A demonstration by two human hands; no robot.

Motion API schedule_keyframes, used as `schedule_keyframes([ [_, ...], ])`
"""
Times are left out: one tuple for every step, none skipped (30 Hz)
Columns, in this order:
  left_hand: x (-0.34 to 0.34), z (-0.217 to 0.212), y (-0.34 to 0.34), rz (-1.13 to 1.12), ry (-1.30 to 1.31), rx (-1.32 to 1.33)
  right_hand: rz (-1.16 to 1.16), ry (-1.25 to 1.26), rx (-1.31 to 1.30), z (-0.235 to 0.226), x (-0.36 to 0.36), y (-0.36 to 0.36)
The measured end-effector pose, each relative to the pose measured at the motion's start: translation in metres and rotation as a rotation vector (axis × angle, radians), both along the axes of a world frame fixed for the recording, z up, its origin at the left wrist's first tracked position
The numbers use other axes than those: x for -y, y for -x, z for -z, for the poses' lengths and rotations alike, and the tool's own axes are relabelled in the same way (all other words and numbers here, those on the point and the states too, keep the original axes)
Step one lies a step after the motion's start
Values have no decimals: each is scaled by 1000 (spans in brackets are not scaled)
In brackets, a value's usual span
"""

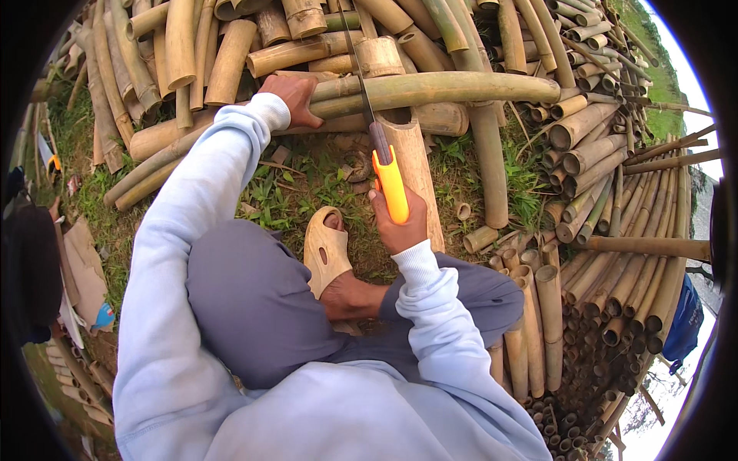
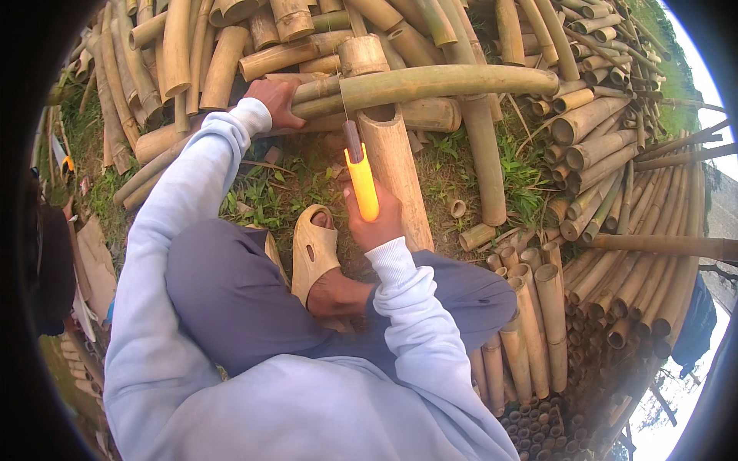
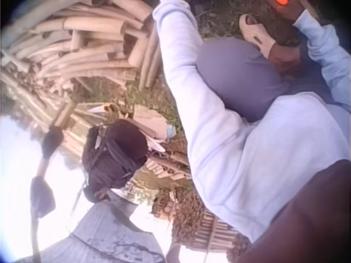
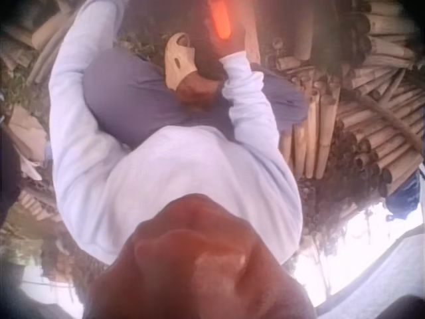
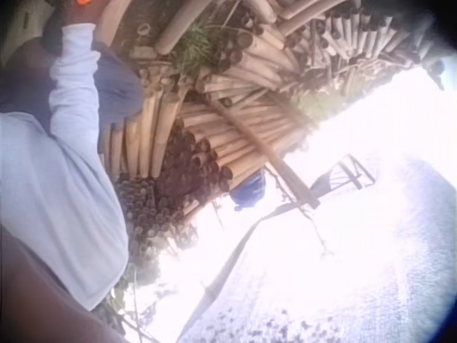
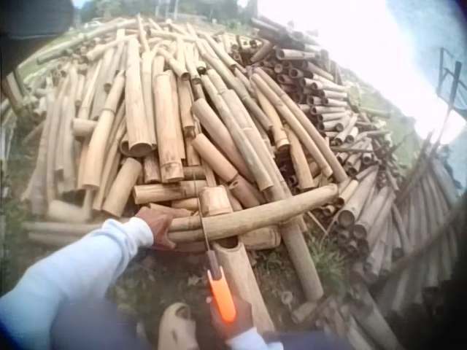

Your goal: The person sits on the ground and uses a hand saw to cut bamboo poles into shorter sections. They repeatedly select a bamboo pole, position it, saw through it, and then place the cut pieces aside.

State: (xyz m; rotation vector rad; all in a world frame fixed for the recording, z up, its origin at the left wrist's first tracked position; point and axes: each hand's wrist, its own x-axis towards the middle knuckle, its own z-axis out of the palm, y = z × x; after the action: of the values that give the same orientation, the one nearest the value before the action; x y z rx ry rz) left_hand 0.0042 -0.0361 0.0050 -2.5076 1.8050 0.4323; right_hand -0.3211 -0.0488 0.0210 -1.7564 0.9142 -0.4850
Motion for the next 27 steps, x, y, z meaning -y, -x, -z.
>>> schedule_keyframes([
  [1, -2, -12, -15, 2, -1, -8, -9, -22, -2, -8, 11],
  [-7, 3, -9, -9, 14, -2, -14, -16, -44, -7, -20, 27],
  [-14, 10, -11, -17, 26, -2, -14, -20, -120, -16, -37, 56],
  [-15, 6, -8, -50, -18, -1, 15, -19, -53, -32, -55, 82],
  [-16, 10, -10, -47, -17, -9, -24, -11, -118, -51, -67, 105],
  [-14, 13, -11, -32, -12, -18, -14, 14, -148, -63, -78, 116],
  [-14, 16, -12, -21, -10, -26, -34, 26, -179, -65, -76, 116],
  [-14, 20, -14, -23, 23, -29, -25, 63, -133, -53, -64, 106],
  [-10, 18, -17, -21, 27, -11, -6, 95, -80, -37, -46, 82],
  [-6, 15, -13, -3, 32, -10, -12, 1, -180, -12, -23, 58],
  [-3, 11, -5, 16, 39, -4, 13, -19, -52, -4, -3, 12],
  [9, 1, 1, 34, 12, 4, 35, 53, 21, 1, 12, -17],
  [12, -5, 1, 28, 19, 17, 19, 82, 31, 11, 17, -26],
  [6, -5, -4, 4, 7, 27, 10, 24, 47, 12, 12, -26],
  [-2, -4, 0, -11, -1, 19, 9, -32, 45, 10, 5, -16],
  [-8, -7, -2, -14, -14, 23, 0, -15, -1, 1, -10, 7],
  [-8, -8, -15, -40, 3, 35, -10, -3, -48, -6, -25, 31],
  [-14, -2, -14, -52, 1, 15, 9, -10, -50, -16, -47, 65],
  [-20, 5, -8, -64, -4, -8, -9, 34, -72, -27, -63, 88],
  [-16, 8, -9, -48, 4, -5, -15, 82, -102, -41, -79, 111],
  [-17, 10, -5, -29, -2, -4, -26, 120, -129, -53, -89, 119],
  [-14, 9, -5, -9, -1, -2, -29, 149, -104, -47, -83, 113],
  [-11, 10, -6, -13, 4, 10, -24, 139, -99, -37, -70, 103],
  [-9, 9, -6, -9, 6, 30, -12, 54, -111, -20, -47, 74],
  [-9, 8, 1, 7, 9, 30, 2, -13, -119, -4, -24, 42],
  [-2, 2, 4, 31, -11, 6, 19, -5, -45, 3, -6, 12],
  [7, -3, 4, 38, 14, 16, 44, -15, 28, -2, 9, -11],
])
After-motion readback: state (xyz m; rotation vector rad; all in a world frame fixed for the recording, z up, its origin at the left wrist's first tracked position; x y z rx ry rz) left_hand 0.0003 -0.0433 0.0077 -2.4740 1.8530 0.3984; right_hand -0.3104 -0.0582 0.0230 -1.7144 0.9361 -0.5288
